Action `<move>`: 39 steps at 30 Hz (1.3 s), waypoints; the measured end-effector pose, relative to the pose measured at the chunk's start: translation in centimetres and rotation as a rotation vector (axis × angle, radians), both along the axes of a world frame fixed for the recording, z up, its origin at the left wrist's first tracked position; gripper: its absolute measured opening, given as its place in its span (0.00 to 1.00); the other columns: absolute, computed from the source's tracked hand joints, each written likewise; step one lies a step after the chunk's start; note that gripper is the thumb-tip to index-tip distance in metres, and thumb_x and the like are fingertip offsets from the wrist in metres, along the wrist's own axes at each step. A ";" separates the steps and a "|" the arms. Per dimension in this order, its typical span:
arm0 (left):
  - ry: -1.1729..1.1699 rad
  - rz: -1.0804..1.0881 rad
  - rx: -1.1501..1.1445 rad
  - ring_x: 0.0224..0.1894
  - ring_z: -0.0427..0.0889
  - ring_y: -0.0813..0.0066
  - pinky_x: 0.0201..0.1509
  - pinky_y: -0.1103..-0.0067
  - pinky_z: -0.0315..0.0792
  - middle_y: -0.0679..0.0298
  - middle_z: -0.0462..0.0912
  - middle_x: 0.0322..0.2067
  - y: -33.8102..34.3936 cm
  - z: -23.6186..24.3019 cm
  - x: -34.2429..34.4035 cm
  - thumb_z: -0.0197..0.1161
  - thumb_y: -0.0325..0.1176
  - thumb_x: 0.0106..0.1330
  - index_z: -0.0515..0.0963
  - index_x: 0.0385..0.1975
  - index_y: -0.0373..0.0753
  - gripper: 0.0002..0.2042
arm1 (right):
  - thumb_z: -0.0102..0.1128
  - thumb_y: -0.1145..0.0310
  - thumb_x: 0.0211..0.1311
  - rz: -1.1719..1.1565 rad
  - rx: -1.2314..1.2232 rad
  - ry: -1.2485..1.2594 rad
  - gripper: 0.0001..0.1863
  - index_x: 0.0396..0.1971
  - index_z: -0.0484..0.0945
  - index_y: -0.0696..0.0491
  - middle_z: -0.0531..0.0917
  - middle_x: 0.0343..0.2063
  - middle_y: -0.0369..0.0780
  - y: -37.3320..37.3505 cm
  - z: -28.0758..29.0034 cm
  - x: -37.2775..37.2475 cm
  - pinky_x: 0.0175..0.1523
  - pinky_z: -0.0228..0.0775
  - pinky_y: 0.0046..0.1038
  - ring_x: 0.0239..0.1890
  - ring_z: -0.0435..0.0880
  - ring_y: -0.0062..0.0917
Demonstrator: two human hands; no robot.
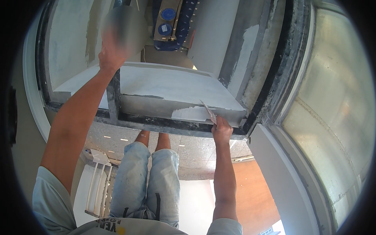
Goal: The person applies plaster to the corners and edges of a structural frame using a putty knife, scraping and smoothing the material into place while holding a hawk with additional plaster.
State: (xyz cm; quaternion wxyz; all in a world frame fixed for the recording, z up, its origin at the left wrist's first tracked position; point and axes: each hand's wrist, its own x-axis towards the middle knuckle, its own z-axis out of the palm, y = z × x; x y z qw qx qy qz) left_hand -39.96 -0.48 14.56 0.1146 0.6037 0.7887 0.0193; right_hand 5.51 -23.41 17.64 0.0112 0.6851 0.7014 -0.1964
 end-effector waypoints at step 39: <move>-0.028 0.023 0.043 0.67 0.71 0.49 0.61 0.56 0.77 0.57 0.59 0.72 -0.3 -0.4 0.2 0.65 0.50 0.64 0.48 0.78 0.56 0.44 | 0.68 0.75 0.50 0.098 -0.134 0.200 0.08 0.29 0.77 0.51 0.83 0.27 0.38 2.4 -1.5 -13.4 0.33 0.82 0.40 0.30 0.88 0.36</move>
